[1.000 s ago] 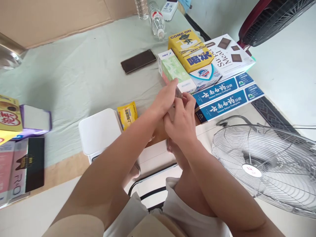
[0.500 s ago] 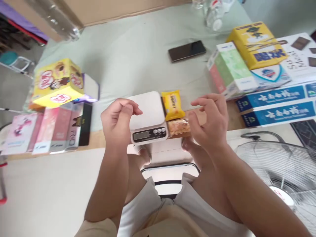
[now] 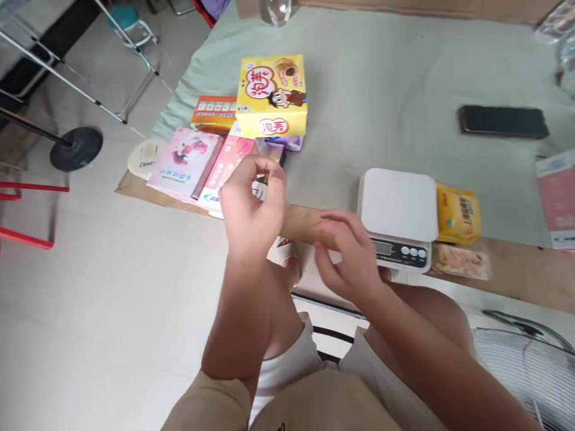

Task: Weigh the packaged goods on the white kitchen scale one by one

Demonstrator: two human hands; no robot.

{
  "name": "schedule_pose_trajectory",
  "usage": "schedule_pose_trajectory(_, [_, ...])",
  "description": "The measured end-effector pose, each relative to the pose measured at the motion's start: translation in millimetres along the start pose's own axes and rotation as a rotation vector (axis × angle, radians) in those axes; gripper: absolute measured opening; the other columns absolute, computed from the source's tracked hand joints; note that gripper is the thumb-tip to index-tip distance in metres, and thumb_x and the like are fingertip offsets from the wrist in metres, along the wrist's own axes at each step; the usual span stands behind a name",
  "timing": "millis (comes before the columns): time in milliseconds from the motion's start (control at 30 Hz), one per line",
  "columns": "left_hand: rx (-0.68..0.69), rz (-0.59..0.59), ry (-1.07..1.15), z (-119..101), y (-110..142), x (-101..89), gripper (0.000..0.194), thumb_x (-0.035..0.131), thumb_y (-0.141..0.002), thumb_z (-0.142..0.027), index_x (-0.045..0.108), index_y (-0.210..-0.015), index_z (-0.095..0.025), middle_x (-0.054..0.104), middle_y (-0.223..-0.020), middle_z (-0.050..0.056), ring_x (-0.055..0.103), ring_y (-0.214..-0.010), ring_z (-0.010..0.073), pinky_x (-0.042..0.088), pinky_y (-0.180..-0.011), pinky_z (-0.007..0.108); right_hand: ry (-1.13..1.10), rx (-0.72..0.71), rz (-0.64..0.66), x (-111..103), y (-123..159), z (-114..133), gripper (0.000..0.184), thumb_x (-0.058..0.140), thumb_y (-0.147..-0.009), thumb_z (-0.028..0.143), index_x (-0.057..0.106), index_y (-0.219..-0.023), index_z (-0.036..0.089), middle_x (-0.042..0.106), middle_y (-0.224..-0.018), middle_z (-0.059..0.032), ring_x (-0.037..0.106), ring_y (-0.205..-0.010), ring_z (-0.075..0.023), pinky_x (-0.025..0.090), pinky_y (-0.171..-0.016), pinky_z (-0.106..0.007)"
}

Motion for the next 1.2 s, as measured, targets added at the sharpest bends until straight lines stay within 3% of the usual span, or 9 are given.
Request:
schedule_pose_trajectory(200, [-0.208, -0.108, -0.041, 16, -9, -43.7, 0.014, 0.067, -0.097, -0.029, 0.066, -0.084, -0.025, 0.064, -0.076, -0.002, 0.067, -0.084, 0.0176, 0.055, -0.082, 0.031, -0.092, 0.023, 0.180, 73, -9, 20, 0.036, 0.049, -0.096, 0.016, 0.058, -0.131, 0.019, 0.065, -0.147, -0.0186, 0.062, -0.142, -0.0281, 0.058, -0.109, -0.048])
schedule_pose_trajectory(367, [-0.239, -0.114, -0.088, 22, -9, -60.1, 0.012, 0.063, -0.097, -0.031, 0.071, -0.089, -0.027, 0.076, -0.094, -0.001, 0.072, -0.094, 0.0176, 0.058, -0.086, 0.033, -0.030, 0.019, 0.377, 105, -30, 36, 0.051, 0.050, -0.097, 0.021, 0.055, -0.148, 0.018, 0.048, -0.168, -0.0159, 0.037, -0.163, -0.0335, 0.041, -0.128, -0.056])
schedule_pose_trajectory(500, [-0.270, -0.052, -0.079, 18, -8, -60.5, 0.012, 0.062, -0.097, -0.032, 0.068, -0.088, -0.027, 0.076, -0.086, 0.000, 0.074, -0.090, 0.0190, 0.062, -0.081, 0.033, 0.079, -0.007, 0.424, 123, -38, 41, 0.060, 0.055, -0.098, 0.026, 0.048, -0.158, 0.024, 0.050, -0.167, -0.0112, 0.033, -0.165, -0.0328, 0.037, -0.129, -0.056])
schedule_pose_trajectory(633, [-0.232, -0.088, -0.171, 16, -6, -61.4, 0.011, 0.062, -0.094, -0.033, 0.067, -0.088, -0.025, 0.075, -0.084, 0.000, 0.074, -0.093, 0.0190, 0.061, -0.079, 0.030, 0.151, -0.018, 0.347, 129, -36, 35, 0.053, 0.062, -0.098, 0.027, 0.056, -0.150, 0.033, 0.057, -0.157, -0.0078, 0.037, -0.161, -0.0349, 0.039, -0.126, -0.056])
schedule_pose_trajectory(733, [-0.215, -0.102, -0.220, 20, -5, -61.8, 0.014, 0.061, -0.093, -0.035, 0.068, -0.094, -0.023, 0.077, -0.099, 0.003, 0.073, -0.101, 0.0201, 0.060, -0.086, 0.032, 0.121, -0.004, 0.327, 126, -36, 32, 0.044, 0.063, -0.097, 0.024, 0.065, -0.140, 0.033, 0.060, -0.149, -0.0085, 0.039, -0.159, -0.0365, 0.040, -0.127, -0.058])
schedule_pose_trajectory(833, [-0.231, -0.023, -0.232, 24, -5, -59.3, 0.021, 0.060, -0.091, -0.036, 0.067, -0.103, -0.021, 0.076, -0.119, 0.007, 0.072, -0.115, 0.0243, 0.058, -0.102, 0.039, 0.057, 0.058, 0.330, 124, -37, 31, 0.032, 0.058, -0.103, 0.027, 0.069, -0.133, 0.028, 0.050, -0.160, -0.0132, 0.042, -0.158, -0.0349, 0.046, -0.125, -0.056])
schedule_pose_trajectory(933, [-0.294, 0.048, -0.291, 24, -6, -56.3, 0.029, 0.062, -0.090, -0.040, 0.067, -0.111, -0.020, 0.075, -0.124, 0.010, 0.069, -0.123, 0.0297, 0.055, -0.109, 0.046, -0.005, 0.054, 0.315, 125, -36, 28, 0.030, 0.050, -0.107, 0.028, 0.072, -0.126, 0.025, 0.043, -0.169, -0.0141, 0.039, -0.162, -0.0313, 0.045, -0.128, -0.054])
schedule_pose_trajectory(1067, [-0.341, 0.014, -0.323, 18, -5, -55.7, 0.045, 0.062, -0.087, -0.048, 0.067, -0.122, -0.020, 0.076, -0.123, 0.010, 0.070, -0.120, 0.0315, 0.056, -0.104, 0.049, -0.116, 0.008, 0.264, 123, -33, 22, 0.032, 0.044, -0.108, 0.023, 0.075, -0.116, 0.023, 0.044, -0.171, -0.0111, 0.035, -0.165, -0.0271, 0.042, -0.132, -0.051])
schedule_pose_trajectory(1200, [-0.334, -0.020, -0.347, 10, -3, -55.3, 0.043, 0.060, -0.084, -0.048, 0.071, -0.115, -0.021, 0.075, -0.115, 0.010, 0.071, -0.113, 0.0290, 0.059, -0.094, 0.045, -0.218, -0.008, 0.230, 111, -32, 22, 0.035, 0.047, -0.108, 0.021, 0.073, -0.129, 0.031, 0.034, -0.178, -0.0014, 0.028, -0.168, -0.0243, 0.045, -0.131, -0.051])
Point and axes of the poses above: each hand's wrist, its own y-axis away from the middle knuckle, its own x-axis out of the palm, z = x × y, the point moved 1 cm from there along -y, towards the middle knuckle
